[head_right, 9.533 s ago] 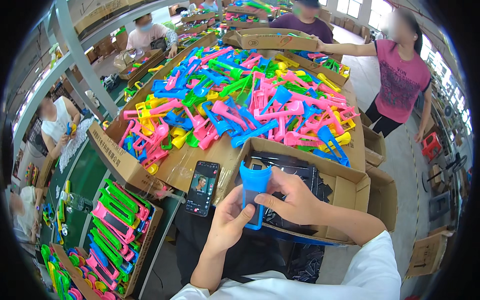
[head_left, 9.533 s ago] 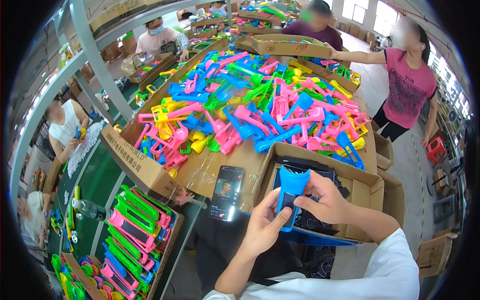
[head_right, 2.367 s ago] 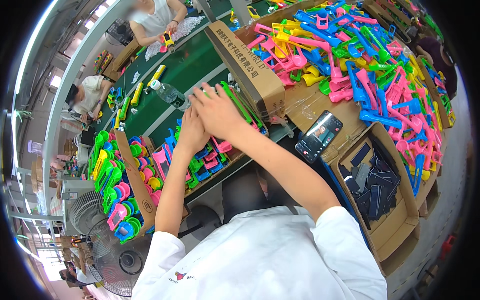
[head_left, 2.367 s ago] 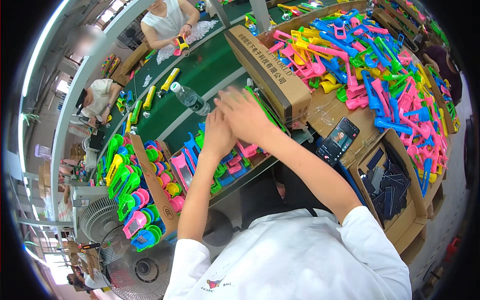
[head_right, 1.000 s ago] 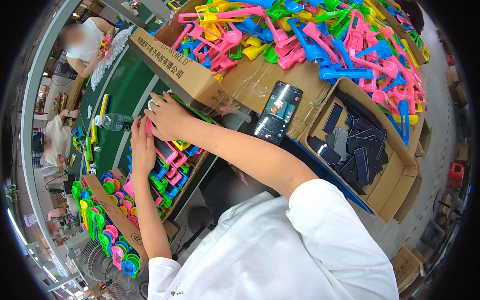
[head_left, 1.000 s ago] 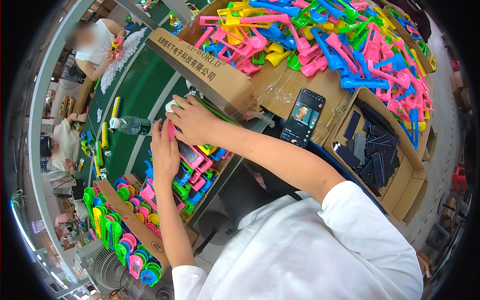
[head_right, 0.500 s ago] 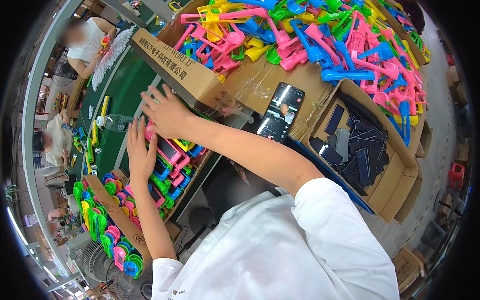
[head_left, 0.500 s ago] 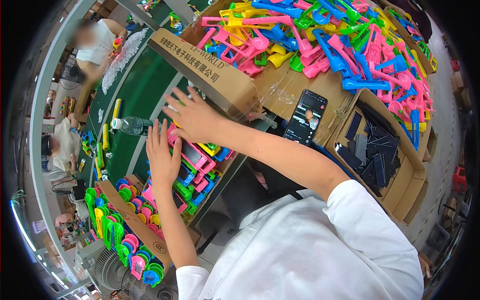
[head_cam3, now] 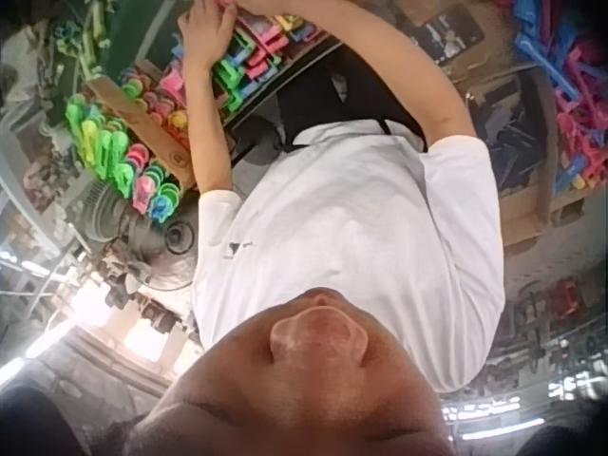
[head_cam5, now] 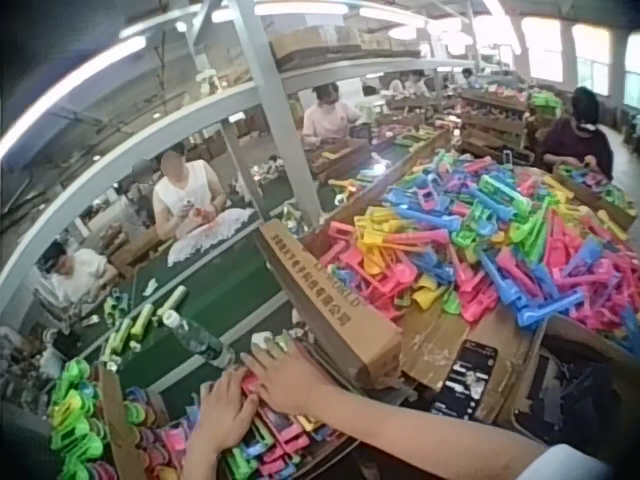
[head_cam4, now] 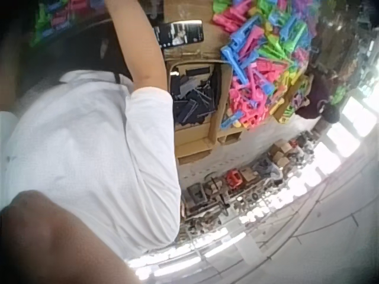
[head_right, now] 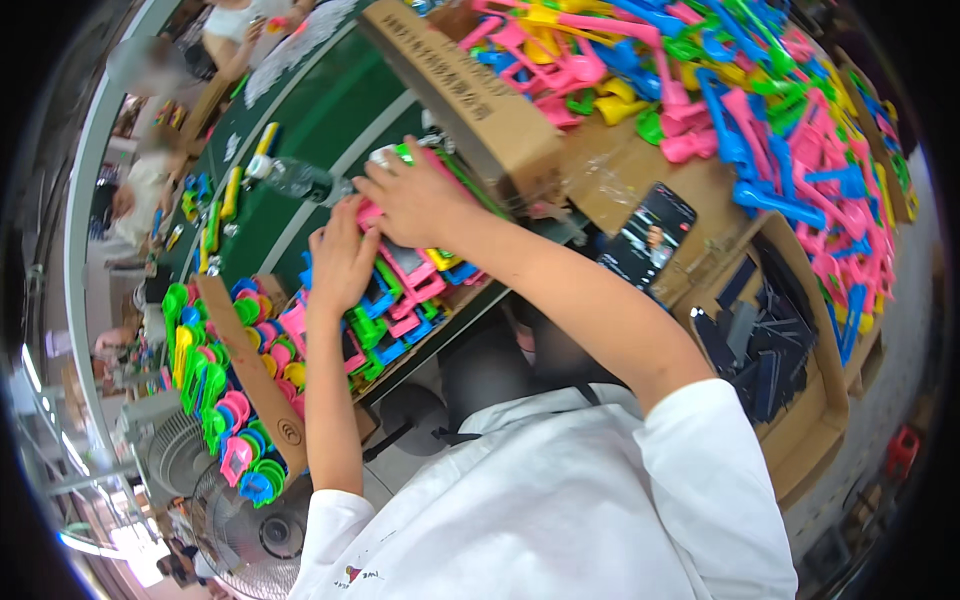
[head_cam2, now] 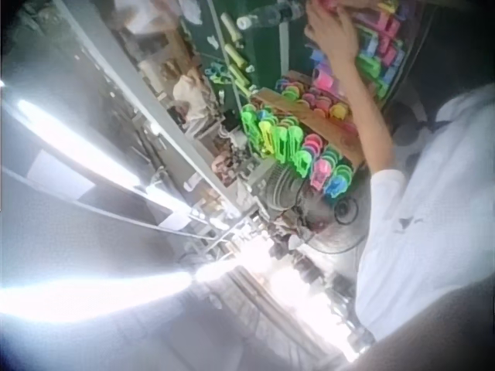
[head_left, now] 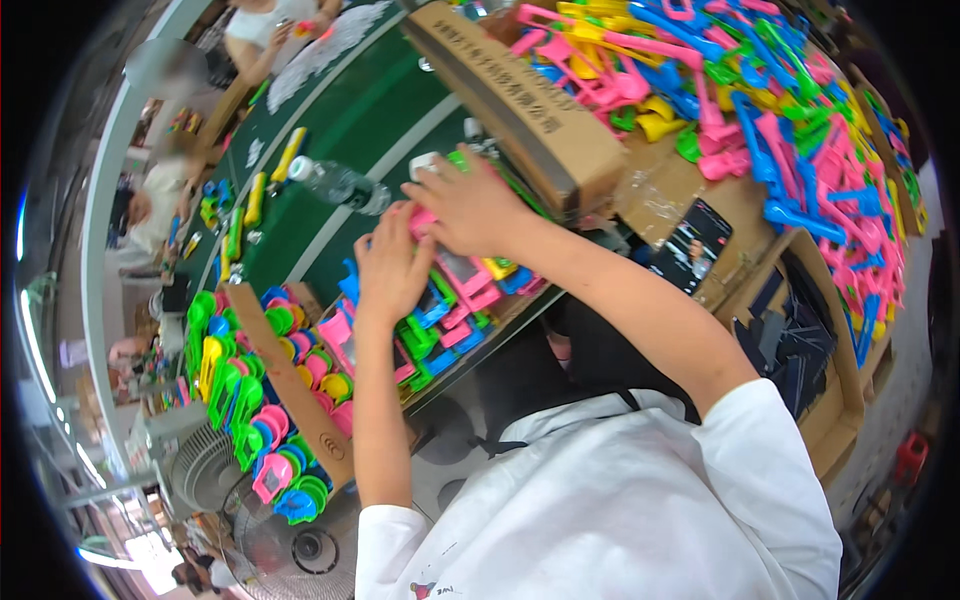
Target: Assembling handheld solar lights by attaching solar panels to plastic housings.
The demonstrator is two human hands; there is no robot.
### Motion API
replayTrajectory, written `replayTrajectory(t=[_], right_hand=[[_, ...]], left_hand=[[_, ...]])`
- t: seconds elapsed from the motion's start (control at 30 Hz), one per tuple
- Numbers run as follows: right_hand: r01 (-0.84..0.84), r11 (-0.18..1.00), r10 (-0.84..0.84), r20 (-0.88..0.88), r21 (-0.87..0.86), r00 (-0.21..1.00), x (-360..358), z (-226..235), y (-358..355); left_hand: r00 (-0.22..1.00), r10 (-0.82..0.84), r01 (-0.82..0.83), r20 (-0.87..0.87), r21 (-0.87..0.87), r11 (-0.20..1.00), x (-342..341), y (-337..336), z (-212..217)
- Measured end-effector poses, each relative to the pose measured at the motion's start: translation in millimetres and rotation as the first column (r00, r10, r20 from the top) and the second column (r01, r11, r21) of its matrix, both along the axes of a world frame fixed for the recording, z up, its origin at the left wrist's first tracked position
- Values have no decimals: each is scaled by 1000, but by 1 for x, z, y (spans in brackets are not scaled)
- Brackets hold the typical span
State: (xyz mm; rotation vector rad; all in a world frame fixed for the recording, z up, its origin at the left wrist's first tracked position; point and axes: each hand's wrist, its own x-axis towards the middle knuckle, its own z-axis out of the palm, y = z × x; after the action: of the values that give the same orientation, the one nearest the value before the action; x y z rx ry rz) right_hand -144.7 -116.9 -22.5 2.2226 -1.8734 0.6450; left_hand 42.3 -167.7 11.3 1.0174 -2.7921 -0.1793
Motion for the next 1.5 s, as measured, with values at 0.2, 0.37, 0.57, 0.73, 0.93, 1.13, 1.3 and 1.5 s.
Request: replayTrajectory(t=[0.2,0.37,0.57,0.73,0.93,1.13,1.3,1.5], right_hand=[[-73,997,72,-26,-18,997,2,-4,-5],[-38,998,41,-64,52,997,4,7,-2],[-82,996,83,46,-15,995,27,27,3],[-209,973,219,111,-102,969,55,38,17],[-284,958,285,111,-27,952,69,30,39],[-146,984,159,127,-104,979,66,22,26],[-36,995,52,163,-98,985,58,14,11],[-17,1000,17,228,-1,973,57,3,7]], left_hand=[[1000,3,-2,-22,22,1000,9,-1,4],[997,27,-29,-71,-27,999,19,4,23],[932,299,-314,-207,-48,948,58,-13,15],[880,450,-416,-150,214,884,82,-31,-12],[884,400,-327,-241,294,898,73,-19,-2],[868,428,-375,-253,232,898,76,4,6],[905,379,-371,-193,78,925,69,37,5],[940,331,-329,-86,41,943,63,45,-14]])
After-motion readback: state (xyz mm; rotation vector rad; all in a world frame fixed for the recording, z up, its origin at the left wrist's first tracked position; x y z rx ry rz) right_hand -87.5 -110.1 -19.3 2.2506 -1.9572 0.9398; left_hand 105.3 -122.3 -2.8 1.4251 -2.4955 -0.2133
